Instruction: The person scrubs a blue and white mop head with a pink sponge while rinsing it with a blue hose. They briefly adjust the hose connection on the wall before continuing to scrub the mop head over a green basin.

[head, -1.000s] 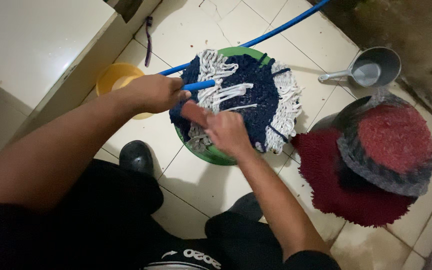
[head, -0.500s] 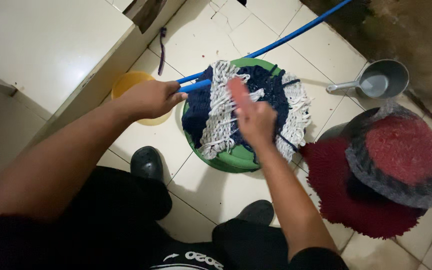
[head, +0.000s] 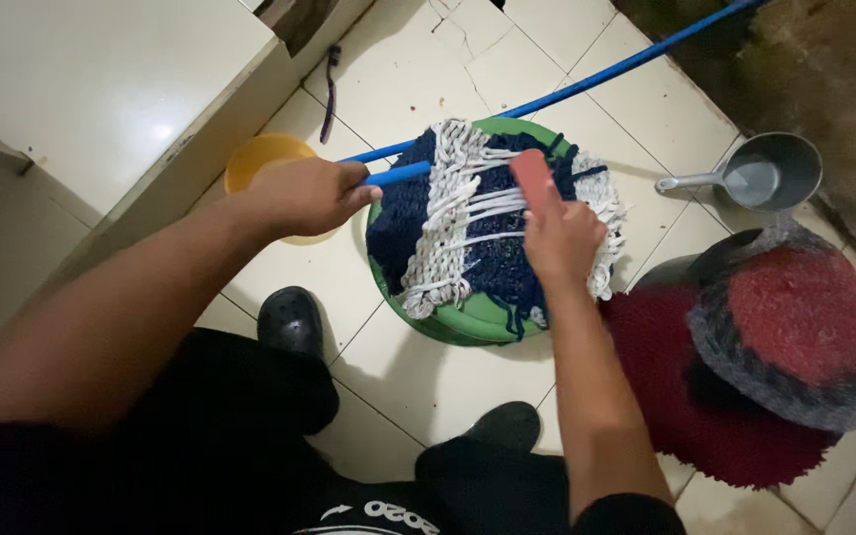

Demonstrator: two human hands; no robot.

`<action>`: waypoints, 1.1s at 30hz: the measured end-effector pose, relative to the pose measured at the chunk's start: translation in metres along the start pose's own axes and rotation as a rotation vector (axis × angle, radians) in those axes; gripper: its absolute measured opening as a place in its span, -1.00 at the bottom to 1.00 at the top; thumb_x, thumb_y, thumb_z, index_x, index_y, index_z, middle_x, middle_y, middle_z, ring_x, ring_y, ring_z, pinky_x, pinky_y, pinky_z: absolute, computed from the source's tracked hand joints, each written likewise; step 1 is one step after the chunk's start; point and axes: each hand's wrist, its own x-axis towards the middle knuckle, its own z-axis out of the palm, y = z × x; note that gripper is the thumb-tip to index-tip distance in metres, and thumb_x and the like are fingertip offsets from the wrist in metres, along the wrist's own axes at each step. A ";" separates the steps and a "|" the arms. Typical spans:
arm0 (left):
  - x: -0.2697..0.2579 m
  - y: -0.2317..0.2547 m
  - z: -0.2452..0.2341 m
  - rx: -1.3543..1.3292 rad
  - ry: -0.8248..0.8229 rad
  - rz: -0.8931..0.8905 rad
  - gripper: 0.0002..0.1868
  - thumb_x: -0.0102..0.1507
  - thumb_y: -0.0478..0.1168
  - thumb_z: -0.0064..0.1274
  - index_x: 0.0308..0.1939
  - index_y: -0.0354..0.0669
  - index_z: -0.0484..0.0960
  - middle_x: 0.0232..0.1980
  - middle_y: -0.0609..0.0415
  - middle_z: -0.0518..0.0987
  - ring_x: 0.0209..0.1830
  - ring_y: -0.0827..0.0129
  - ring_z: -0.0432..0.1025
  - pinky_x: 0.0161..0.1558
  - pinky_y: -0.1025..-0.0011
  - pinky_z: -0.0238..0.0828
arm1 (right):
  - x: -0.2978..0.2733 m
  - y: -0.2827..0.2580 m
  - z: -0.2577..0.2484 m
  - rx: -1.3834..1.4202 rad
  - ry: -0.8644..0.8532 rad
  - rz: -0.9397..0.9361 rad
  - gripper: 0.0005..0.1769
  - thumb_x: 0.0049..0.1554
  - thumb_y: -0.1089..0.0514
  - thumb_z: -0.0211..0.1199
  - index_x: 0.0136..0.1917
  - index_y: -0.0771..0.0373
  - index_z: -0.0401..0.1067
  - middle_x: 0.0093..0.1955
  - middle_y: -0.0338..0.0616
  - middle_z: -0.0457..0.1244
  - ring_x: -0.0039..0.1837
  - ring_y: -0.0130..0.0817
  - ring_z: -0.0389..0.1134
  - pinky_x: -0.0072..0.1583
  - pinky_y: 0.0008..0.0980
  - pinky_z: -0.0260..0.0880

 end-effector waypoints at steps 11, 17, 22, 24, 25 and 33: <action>0.016 0.012 0.006 -0.019 -0.002 0.038 -0.50 0.38 0.25 -0.21 -0.01 -0.05 0.57 -0.20 -0.14 0.64 -0.12 -0.12 0.53 -0.08 -0.06 0.41 | -0.016 -0.055 -0.012 0.427 -0.257 -0.009 -0.41 0.01 -0.20 0.37 0.21 0.13 0.44 -0.06 0.15 0.33 0.00 0.16 0.39 0.08 0.16 0.33; 0.028 0.021 0.018 0.011 0.024 0.098 -0.53 0.40 0.20 -0.19 -0.09 -0.13 0.54 -0.28 -0.21 0.63 -0.20 -0.17 0.54 -0.10 -0.07 0.41 | -0.030 -0.076 -0.017 0.301 -0.293 -0.372 -0.49 0.05 -0.18 0.35 0.09 0.21 0.43 -0.16 0.07 0.31 -0.08 0.10 0.39 -0.02 0.15 0.32; 0.022 0.027 0.015 -0.020 0.034 0.085 -0.53 0.40 0.19 -0.17 -0.11 -0.15 0.54 -0.29 -0.23 0.62 -0.20 -0.20 0.52 -0.11 -0.09 0.38 | -0.013 0.000 -0.025 0.121 -0.391 0.058 -0.47 0.13 -0.07 0.27 0.29 0.22 0.40 -0.15 0.14 0.35 -0.10 0.10 0.41 -0.03 0.09 0.38; 0.020 0.029 0.014 -0.028 0.038 0.085 -0.53 0.40 0.19 -0.17 -0.11 -0.16 0.54 -0.29 -0.23 0.62 -0.20 -0.20 0.51 -0.11 -0.09 0.37 | -0.017 0.027 -0.025 0.045 -0.158 0.086 -0.45 0.03 -0.11 0.33 0.20 0.23 0.43 -0.17 0.13 0.35 -0.11 0.10 0.42 -0.05 0.11 0.39; 0.020 0.029 0.014 -0.019 0.034 0.086 -0.52 0.40 0.19 -0.17 -0.10 -0.16 0.54 -0.28 -0.23 0.62 -0.20 -0.19 0.52 -0.10 -0.09 0.38 | -0.022 0.038 -0.024 0.005 -0.045 0.102 -0.43 -0.02 -0.13 0.36 0.15 0.24 0.44 -0.17 0.12 0.35 -0.12 0.11 0.42 -0.06 0.12 0.39; 0.026 0.035 0.012 0.018 -0.014 0.041 -0.51 0.41 0.19 -0.18 0.00 -0.16 0.54 -0.24 -0.23 0.63 -0.16 -0.14 0.55 -0.06 -0.05 0.41 | -0.047 -0.024 0.005 0.296 -0.111 -0.115 -0.50 0.01 -0.25 0.43 -0.05 0.16 0.42 -0.20 0.06 0.29 -0.09 0.07 0.35 -0.03 0.07 0.29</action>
